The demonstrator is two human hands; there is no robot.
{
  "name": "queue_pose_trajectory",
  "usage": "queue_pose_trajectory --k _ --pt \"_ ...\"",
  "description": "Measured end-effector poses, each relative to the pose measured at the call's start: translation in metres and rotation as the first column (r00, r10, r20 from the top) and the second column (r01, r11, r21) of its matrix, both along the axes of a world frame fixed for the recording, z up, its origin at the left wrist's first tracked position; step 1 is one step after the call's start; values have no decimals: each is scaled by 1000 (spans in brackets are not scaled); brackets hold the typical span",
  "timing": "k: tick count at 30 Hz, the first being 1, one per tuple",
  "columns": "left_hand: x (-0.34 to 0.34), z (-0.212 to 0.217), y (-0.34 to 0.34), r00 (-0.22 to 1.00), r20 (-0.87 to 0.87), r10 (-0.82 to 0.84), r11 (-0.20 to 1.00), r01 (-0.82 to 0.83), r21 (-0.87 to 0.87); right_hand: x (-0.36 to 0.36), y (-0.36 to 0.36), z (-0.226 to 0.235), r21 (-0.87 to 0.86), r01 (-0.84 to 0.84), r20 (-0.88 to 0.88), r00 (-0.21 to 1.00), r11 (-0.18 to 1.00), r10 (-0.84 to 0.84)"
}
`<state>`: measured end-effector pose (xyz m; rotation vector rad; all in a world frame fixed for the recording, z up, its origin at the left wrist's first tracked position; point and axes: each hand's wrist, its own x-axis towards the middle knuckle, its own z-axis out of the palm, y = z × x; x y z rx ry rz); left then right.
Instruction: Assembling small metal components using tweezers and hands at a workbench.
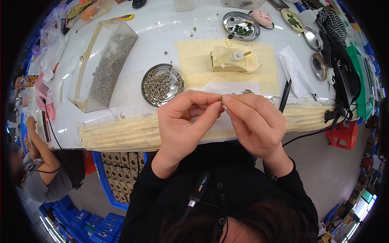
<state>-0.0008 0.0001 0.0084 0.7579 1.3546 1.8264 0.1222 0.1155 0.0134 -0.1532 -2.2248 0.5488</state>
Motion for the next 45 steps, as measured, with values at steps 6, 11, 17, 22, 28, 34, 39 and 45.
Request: queue_pose_trajectory --k 6,11,17,22,28,34,39,45 --pt "-2 -3 -1 997 72 -11 998 6 66 -2 -2 -2 31 -1 -35 999 1000 2" --pt "-1 -3 -2 998 59 -3 996 -3 89 -1 -5 1 -187 -16 -30 999 982 10" --pt "-5 -5 -4 991 115 -67 989 51 142 0 -4 4 -425 -81 -48 997 901 67" --pt "-5 -7 -5 992 102 -72 983 54 173 -1 -6 4 -376 -77 -66 996 924 57" --pt "-7 -5 -6 982 145 -124 990 112 87 0 -1 2 -274 -98 -71 994 957 82" --pt "-7 -1 -4 976 170 -138 990 135 25 0 6 2 -213 -148 -68 988 966 136" --pt "-9 -1 -4 968 181 -173 985 170 33 2 8 3 -112 -133 -45 991 985 129" --pt "-14 -3 -6 938 207 -278 961 270 65 7 16 8 -162 -212 -4 977 964 215"
